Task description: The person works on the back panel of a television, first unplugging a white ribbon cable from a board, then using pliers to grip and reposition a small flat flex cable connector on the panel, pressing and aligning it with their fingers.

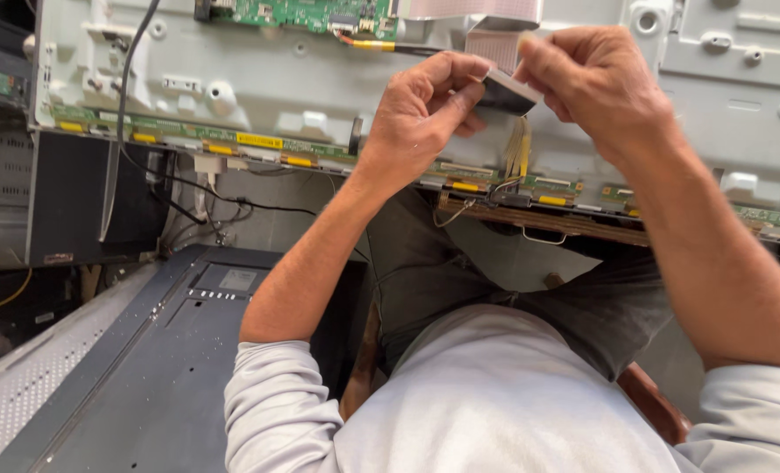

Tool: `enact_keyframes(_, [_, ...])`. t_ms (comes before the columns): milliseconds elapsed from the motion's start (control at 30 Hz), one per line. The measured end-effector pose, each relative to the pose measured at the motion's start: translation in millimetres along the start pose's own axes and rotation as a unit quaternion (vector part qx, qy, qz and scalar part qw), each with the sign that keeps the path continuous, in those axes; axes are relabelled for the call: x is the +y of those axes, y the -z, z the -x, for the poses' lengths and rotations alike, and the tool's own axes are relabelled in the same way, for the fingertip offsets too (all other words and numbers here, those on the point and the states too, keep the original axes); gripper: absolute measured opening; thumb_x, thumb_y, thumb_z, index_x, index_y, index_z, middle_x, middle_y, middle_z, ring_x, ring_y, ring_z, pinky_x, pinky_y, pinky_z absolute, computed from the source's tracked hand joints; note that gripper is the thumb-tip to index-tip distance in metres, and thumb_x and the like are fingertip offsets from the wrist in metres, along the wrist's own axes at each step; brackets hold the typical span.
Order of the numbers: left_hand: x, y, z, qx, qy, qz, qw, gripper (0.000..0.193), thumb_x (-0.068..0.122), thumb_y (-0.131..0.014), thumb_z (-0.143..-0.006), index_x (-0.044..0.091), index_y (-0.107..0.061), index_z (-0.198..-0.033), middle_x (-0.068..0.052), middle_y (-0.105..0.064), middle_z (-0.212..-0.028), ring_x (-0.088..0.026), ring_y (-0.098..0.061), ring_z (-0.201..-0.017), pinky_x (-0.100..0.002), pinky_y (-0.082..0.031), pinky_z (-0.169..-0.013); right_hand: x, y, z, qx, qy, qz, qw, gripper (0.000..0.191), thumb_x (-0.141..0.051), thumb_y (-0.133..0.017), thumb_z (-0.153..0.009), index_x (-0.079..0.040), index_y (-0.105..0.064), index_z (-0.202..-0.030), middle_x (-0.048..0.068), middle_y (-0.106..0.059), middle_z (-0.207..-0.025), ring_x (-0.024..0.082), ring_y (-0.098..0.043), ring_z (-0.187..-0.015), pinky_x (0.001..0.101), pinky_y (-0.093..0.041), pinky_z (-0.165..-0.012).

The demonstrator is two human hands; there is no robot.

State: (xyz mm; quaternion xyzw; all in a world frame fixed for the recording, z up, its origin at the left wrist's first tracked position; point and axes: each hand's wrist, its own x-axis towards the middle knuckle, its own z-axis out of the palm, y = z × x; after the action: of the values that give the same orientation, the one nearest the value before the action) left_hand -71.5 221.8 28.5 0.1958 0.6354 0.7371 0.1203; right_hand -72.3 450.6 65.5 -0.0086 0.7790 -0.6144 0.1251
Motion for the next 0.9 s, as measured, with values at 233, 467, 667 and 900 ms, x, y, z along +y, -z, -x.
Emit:
enact_keyframes(233, [8.4, 11.0, 37.2, 0.005, 0.042, 0.019, 0.999, 0.022, 0.001, -0.055, -0.109, 0.002, -0.064, -0.129, -0.004, -0.076, -0.110, -0.009, -0.073, -0.106, -0.025, -0.064, -0.092, -17.0, -14.2, 30.6, -0.083, 0.039, 0.144, 0.985, 0.023, -0.025, -0.073, -0.102, -0.002, -0.076, -0.106, -0.003, -0.072, -0.080, 0.000, -0.061, -0.070, 0.0195, -0.049, -0.058])
enact_keyframes(467, [6.1, 1.8, 55.0, 0.003, -0.042, -0.118, 0.992, 0.033, -0.006, -0.059, -0.104, 0.008, -0.066, -0.134, -0.002, -0.066, -0.123, -0.010, -0.065, -0.112, -0.026, -0.058, -0.101, -25.0, -30.0, 52.5, -0.037, 0.060, 0.275, 0.959, 0.027, -0.024, -0.081, -0.094, -0.001, -0.076, -0.108, 0.004, -0.072, -0.077, 0.006, -0.059, -0.065, 0.0264, -0.048, -0.056])
enact_keyframes(667, [1.9, -1.5, 59.8, 0.014, -0.099, -0.171, 0.980, 0.046, -0.009, -0.060, -0.102, 0.016, -0.063, -0.140, -0.002, -0.053, -0.138, -0.010, -0.061, -0.112, -0.026, -0.060, -0.106, -19.8, -29.4, 65.9, -0.002, -0.030, 0.292, 0.956, 0.029, -0.028, -0.081, -0.095, 0.001, -0.077, -0.098, 0.006, -0.069, -0.071, 0.008, -0.058, -0.062, 0.0271, -0.046, -0.053])
enact_keyframes(900, [-2.0, 3.9, 51.9, -0.013, -0.156, -0.186, 0.970, 0.049, -0.011, -0.057, -0.105, 0.019, -0.058, -0.143, -0.001, -0.050, -0.139, -0.011, -0.061, -0.121, -0.025, -0.058, -0.107, -4.5, -31.1, 55.6, -0.030, -0.079, 0.084, 0.993, 0.025, -0.024, -0.083, -0.091, -0.001, -0.077, -0.099, -0.002, -0.065, -0.073, 0.002, -0.053, -0.062, 0.0203, -0.039, -0.051])
